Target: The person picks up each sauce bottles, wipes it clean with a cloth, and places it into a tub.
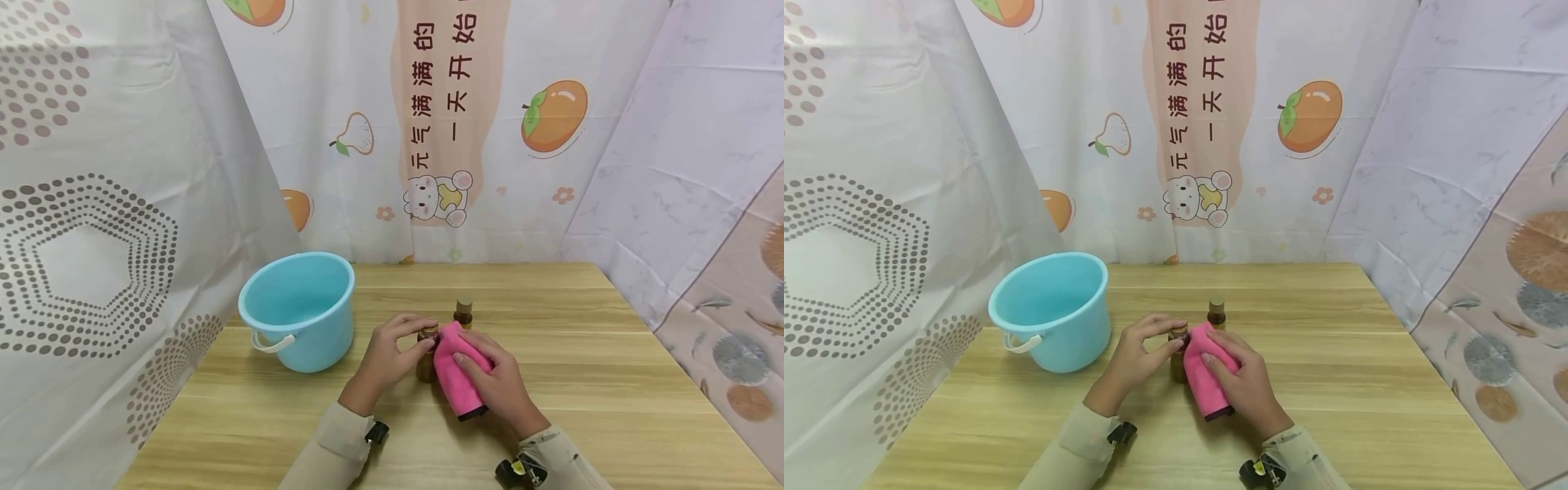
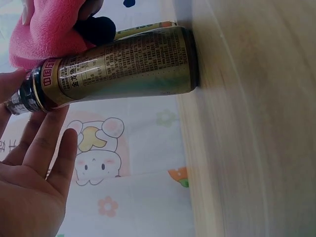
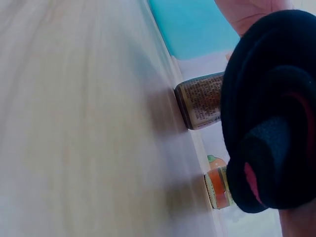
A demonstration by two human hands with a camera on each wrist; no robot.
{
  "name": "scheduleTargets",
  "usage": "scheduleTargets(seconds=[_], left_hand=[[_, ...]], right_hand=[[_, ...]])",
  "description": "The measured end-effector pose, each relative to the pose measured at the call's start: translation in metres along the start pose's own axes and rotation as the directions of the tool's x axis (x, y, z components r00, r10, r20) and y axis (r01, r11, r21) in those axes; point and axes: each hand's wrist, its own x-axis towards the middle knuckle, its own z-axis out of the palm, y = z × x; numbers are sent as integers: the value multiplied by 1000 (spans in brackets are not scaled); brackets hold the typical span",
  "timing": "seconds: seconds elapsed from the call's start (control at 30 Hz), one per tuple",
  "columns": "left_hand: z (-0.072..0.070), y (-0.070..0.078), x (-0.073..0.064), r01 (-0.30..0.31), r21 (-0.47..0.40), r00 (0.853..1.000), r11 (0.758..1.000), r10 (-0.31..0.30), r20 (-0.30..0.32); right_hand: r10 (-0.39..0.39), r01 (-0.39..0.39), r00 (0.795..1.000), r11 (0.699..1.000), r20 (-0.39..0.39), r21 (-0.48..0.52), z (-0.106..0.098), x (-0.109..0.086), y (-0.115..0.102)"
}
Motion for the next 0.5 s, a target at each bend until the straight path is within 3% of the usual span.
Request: scheduleTargets(seconds=[0.2, 0.5], left_hand=[[1, 1, -1, 54, -24, 998, 998, -53, 15], [2, -2, -2, 81, -27, 997, 996, -80, 7]], right_hand=[[-8, 9, 999, 1000, 41, -21, 0, 0, 0], [35, -30, 996, 997, 86, -65, 0, 0, 1]])
